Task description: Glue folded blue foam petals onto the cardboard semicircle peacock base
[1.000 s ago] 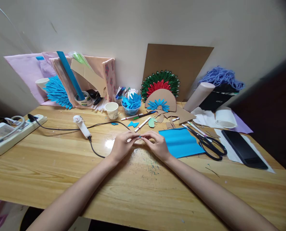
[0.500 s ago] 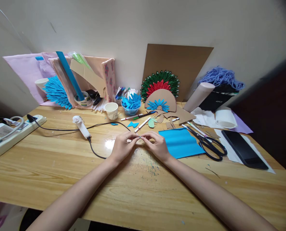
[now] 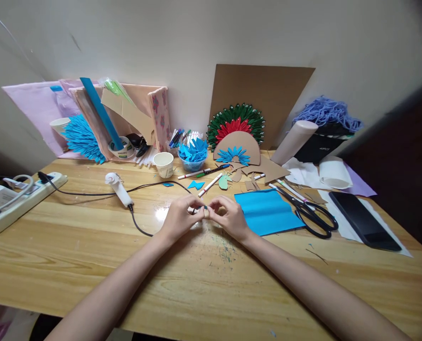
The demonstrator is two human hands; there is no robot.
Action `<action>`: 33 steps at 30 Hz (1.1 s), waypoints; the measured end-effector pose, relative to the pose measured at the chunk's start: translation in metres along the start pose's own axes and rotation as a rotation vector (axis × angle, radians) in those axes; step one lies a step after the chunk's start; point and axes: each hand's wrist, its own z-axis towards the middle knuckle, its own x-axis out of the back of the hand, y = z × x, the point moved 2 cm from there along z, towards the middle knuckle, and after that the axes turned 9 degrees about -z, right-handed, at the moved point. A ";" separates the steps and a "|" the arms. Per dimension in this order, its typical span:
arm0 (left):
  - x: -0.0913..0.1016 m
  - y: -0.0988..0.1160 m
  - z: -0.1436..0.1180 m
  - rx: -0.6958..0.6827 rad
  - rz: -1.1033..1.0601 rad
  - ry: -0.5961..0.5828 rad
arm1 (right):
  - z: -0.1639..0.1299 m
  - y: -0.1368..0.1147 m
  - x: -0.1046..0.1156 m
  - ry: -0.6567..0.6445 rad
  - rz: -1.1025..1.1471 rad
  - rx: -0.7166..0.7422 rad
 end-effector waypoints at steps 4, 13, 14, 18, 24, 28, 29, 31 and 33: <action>0.017 -0.005 0.006 0.037 0.049 0.136 | 0.001 0.005 0.004 0.061 0.038 -0.071; -0.008 -0.012 0.001 0.363 -0.459 -0.081 | 0.002 -0.002 0.006 0.050 0.008 0.013; -0.010 -0.011 0.000 0.363 -0.469 -0.085 | 0.001 -0.003 0.005 0.042 -0.002 0.029; -0.010 -0.011 -0.001 0.364 -0.478 -0.087 | 0.001 -0.003 0.005 0.034 -0.021 0.056; -0.011 -0.014 -0.001 0.354 -0.466 -0.111 | 0.001 -0.004 0.006 0.017 -0.056 0.107; -0.013 -0.018 0.000 0.399 -0.558 -0.136 | 0.000 -0.007 0.007 0.058 -0.133 0.187; -0.013 -0.019 0.001 0.416 -0.581 -0.139 | 0.000 -0.008 0.007 0.067 -0.151 0.209; -0.013 -0.021 0.002 0.454 -0.628 -0.146 | -0.001 -0.008 0.006 0.078 -0.184 0.248; -0.014 -0.023 0.003 0.505 -0.681 -0.143 | -0.002 -0.007 0.004 0.078 -0.221 0.274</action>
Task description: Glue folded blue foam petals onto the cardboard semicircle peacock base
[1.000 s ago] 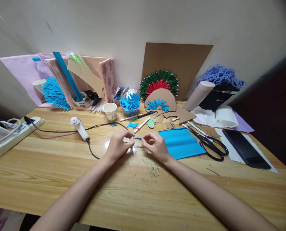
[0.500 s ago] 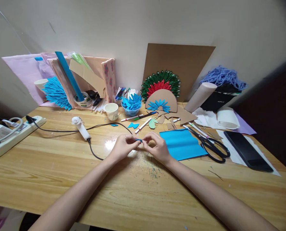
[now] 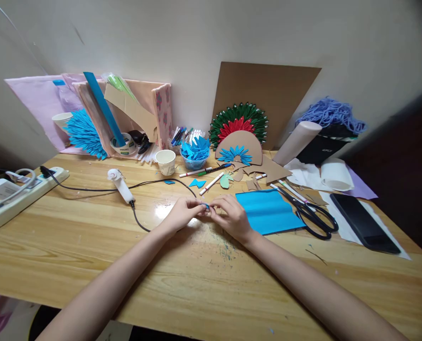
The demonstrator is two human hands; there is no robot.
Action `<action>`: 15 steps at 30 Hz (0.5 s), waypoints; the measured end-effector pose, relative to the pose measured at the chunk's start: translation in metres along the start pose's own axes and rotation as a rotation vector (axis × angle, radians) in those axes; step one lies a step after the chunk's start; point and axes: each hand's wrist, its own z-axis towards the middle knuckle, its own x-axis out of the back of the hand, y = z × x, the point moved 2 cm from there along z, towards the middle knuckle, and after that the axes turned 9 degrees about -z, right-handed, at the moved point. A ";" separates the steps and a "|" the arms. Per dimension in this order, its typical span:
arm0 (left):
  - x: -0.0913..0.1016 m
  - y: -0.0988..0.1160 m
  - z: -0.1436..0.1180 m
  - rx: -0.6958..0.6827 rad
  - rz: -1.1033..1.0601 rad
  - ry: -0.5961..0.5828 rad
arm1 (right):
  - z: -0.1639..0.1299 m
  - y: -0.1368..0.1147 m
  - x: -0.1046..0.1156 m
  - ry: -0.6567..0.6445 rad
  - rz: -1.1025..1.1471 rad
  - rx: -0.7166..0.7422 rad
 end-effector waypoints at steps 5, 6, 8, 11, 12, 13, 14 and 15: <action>0.001 -0.004 0.002 0.090 -0.124 0.038 | -0.003 0.002 -0.003 -0.035 -0.077 0.031; 0.001 -0.004 0.003 0.095 -0.137 0.038 | -0.003 0.002 -0.003 -0.044 -0.090 0.037; 0.002 -0.006 0.003 0.100 -0.153 0.038 | -0.002 0.001 -0.003 -0.055 -0.115 0.054; 0.003 -0.007 0.004 0.107 -0.160 0.054 | -0.001 -0.001 -0.002 -0.066 -0.127 0.093; 0.003 -0.007 0.004 0.112 -0.164 0.062 | 0.000 -0.001 -0.002 -0.070 -0.125 0.108; 0.003 -0.007 0.004 0.117 -0.171 0.072 | 0.000 -0.002 -0.001 -0.078 -0.122 0.118; 0.003 -0.007 0.004 0.123 -0.182 0.082 | 0.001 -0.002 -0.001 -0.085 -0.121 0.125; 0.003 -0.006 0.004 0.127 -0.195 0.094 | 0.001 -0.002 -0.001 -0.093 -0.121 0.130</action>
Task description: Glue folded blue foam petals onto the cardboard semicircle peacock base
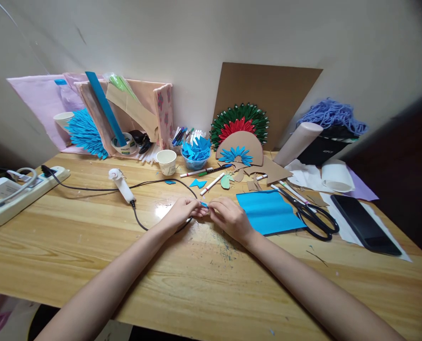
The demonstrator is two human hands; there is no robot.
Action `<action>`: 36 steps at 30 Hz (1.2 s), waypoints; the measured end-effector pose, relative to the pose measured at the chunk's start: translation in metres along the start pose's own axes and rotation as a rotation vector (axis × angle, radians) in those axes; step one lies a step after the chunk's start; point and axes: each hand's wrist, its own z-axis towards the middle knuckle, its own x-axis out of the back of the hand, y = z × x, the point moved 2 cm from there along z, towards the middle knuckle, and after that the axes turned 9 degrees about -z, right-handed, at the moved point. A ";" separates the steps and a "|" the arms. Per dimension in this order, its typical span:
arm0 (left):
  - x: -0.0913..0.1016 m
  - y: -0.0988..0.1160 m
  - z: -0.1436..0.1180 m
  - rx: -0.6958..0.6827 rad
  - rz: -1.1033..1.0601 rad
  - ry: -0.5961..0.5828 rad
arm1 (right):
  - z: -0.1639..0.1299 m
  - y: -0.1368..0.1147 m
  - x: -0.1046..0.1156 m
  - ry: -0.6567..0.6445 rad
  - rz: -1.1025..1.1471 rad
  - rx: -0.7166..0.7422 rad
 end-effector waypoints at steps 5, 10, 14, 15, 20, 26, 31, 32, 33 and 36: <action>-0.002 0.003 -0.004 0.005 -0.057 0.038 | -0.001 0.000 -0.001 -0.015 0.003 0.012; 0.000 0.003 -0.004 0.004 -0.038 0.024 | -0.002 0.000 -0.002 -0.008 0.040 -0.001; 0.004 -0.002 0.000 -0.071 0.048 -0.057 | -0.002 0.002 -0.003 -0.003 0.164 -0.102; 0.005 -0.002 0.001 -0.084 0.053 -0.073 | -0.002 0.003 -0.003 -0.001 0.204 -0.142; 0.004 -0.002 0.000 -0.063 0.007 -0.090 | -0.002 0.008 -0.003 -0.001 0.413 -0.333; 0.001 0.002 -0.006 0.039 -0.217 -0.135 | 0.000 0.009 0.000 0.030 0.459 -0.316; 0.002 0.001 -0.006 0.168 -0.357 -0.142 | 0.001 0.006 0.005 0.055 0.450 -0.293; 0.002 0.001 -0.006 0.170 -0.361 -0.144 | 0.000 0.006 0.005 0.049 0.446 -0.298; 0.002 0.001 -0.005 0.160 -0.355 -0.149 | 0.000 0.005 0.005 0.042 0.444 -0.305; 0.001 0.003 -0.006 0.095 -0.291 -0.173 | -0.002 0.005 0.002 0.027 0.463 -0.339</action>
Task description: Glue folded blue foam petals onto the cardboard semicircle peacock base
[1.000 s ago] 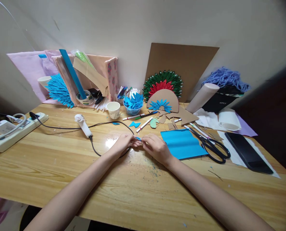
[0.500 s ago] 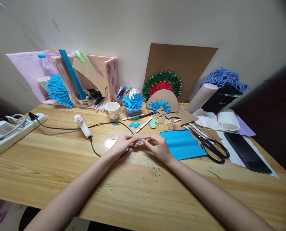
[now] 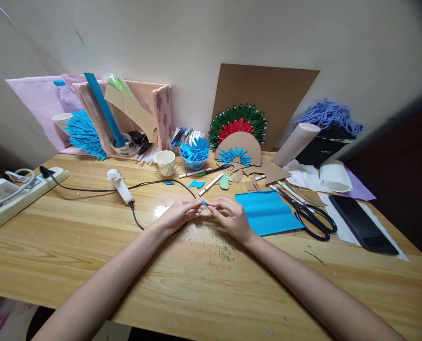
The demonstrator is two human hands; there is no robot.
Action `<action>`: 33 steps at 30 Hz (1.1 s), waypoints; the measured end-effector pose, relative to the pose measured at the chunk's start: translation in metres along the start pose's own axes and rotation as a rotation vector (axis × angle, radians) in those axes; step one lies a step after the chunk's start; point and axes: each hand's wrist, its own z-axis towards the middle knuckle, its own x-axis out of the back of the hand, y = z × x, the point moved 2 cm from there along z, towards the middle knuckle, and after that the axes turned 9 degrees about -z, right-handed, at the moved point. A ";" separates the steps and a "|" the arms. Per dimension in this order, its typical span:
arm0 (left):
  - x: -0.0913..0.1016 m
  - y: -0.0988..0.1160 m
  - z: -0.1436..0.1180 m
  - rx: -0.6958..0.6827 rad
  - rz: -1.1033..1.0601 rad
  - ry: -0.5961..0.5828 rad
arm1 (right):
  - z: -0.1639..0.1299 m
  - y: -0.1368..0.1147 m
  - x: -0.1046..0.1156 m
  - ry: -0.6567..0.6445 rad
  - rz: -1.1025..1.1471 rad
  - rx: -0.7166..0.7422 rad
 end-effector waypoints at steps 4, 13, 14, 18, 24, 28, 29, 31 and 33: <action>-0.004 0.001 -0.003 -0.083 0.127 -0.016 | -0.003 0.004 -0.002 0.029 0.060 -0.083; -0.006 0.002 -0.003 -0.197 0.416 0.071 | -0.004 0.004 -0.002 0.097 0.037 -0.079; -0.007 0.002 -0.003 -0.217 0.456 0.098 | -0.004 0.004 -0.002 0.100 0.040 -0.081; -0.008 0.003 -0.003 -0.310 0.552 0.175 | -0.003 0.004 -0.002 0.088 0.065 -0.117; -0.013 0.008 -0.011 -0.478 0.723 0.194 | -0.001 0.005 -0.003 0.070 0.106 -0.151; -0.021 0.016 -0.019 -0.643 0.902 0.149 | -0.001 0.007 -0.005 0.040 0.133 -0.182; -0.022 0.017 -0.021 -0.653 0.921 0.145 | -0.001 0.008 -0.005 0.033 0.139 -0.191; -0.023 0.018 -0.021 -0.646 0.928 0.160 | -0.001 0.009 -0.006 0.025 0.162 -0.212; -0.022 0.017 -0.020 -0.632 0.901 0.186 | -0.001 0.010 -0.007 0.023 0.201 -0.238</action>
